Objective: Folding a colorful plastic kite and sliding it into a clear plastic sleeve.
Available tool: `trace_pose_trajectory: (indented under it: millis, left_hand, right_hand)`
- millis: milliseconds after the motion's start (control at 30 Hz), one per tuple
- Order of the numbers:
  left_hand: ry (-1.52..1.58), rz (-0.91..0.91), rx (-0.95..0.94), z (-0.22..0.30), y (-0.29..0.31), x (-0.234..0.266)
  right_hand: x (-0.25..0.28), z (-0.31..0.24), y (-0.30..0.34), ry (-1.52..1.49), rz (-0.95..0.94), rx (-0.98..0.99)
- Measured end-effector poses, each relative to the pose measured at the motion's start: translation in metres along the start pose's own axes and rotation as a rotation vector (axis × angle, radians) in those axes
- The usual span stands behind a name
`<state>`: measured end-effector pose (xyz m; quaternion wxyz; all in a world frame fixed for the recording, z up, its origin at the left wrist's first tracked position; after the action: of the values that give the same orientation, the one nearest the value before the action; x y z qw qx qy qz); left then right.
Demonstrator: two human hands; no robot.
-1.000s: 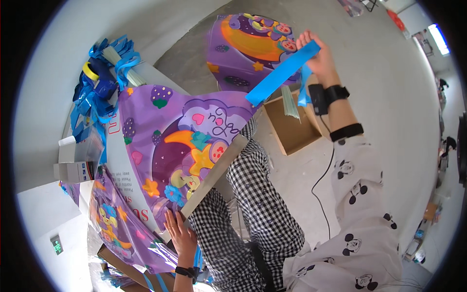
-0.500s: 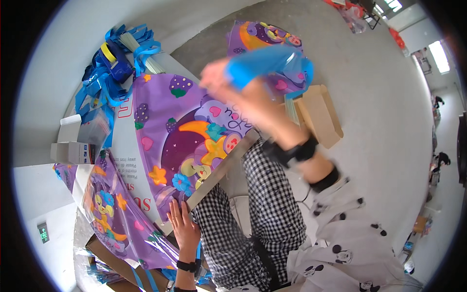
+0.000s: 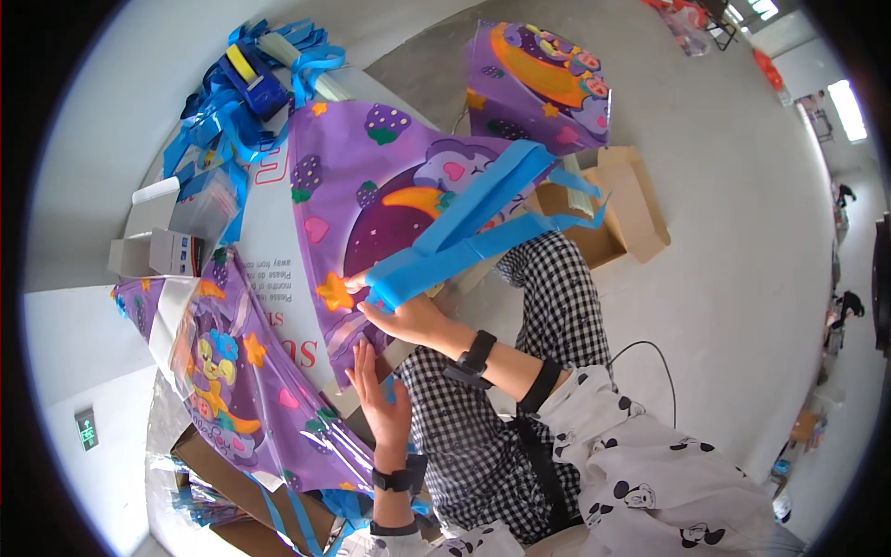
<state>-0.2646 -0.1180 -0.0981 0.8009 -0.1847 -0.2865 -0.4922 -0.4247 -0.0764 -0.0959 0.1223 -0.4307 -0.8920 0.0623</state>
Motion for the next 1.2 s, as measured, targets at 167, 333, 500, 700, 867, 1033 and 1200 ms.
trace_pose_trajectory:
  millis: [167, 333, 500, 700, 867, 1033, 1200]
  left_hand:
    - [0.116, 0.124, 0.039, -0.012, 0.0, 0.004]
    - [0.281, 0.178, 0.125, -0.005, -0.008, 0.003]
    - [0.196, 0.221, 0.053, 0.031, -0.047, 0.014]
    - [0.303, 0.18, -0.067, 0.047, -0.098, 0.003]
    - [0.452, 0.189, -0.019, 0.037, -0.11, -0.013]
    - [0.481, 0.15, 0.036, 0.028, -0.106, -0.024]
    - [0.404, 0.191, 0.014, 0.02, -0.1, -0.019]
  right_hand:
    - [-0.006, -0.006, -0.001, 0.067, -0.079, -0.012]
    - [-0.004, -0.004, -0.005, -0.131, -0.048, -0.15]
    - [-0.007, -0.007, -0.007, -0.118, -0.067, -0.091]
    - [0.008, -0.008, -0.015, -0.228, -0.011, -0.079]
    - [0.016, -0.004, -0.016, -0.424, 0.001, -0.286]
    - [0.035, 0.018, -0.018, -0.709, 0.157, -0.505]
    - [0.06, 0.029, -0.024, -1.015, 0.34, -0.551]
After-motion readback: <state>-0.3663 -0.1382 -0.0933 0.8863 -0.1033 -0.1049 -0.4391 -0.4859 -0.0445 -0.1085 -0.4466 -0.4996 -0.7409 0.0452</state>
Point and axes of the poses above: each hand's wrist, its own y-axis away from the middle knuckle, its own x-axis out of the back of the hand, z = x × y, the point moved 9 cm from there along -y, towards the middle knuckle, and after that the axes turned 3 degrees about y, right-handed, at the moved point
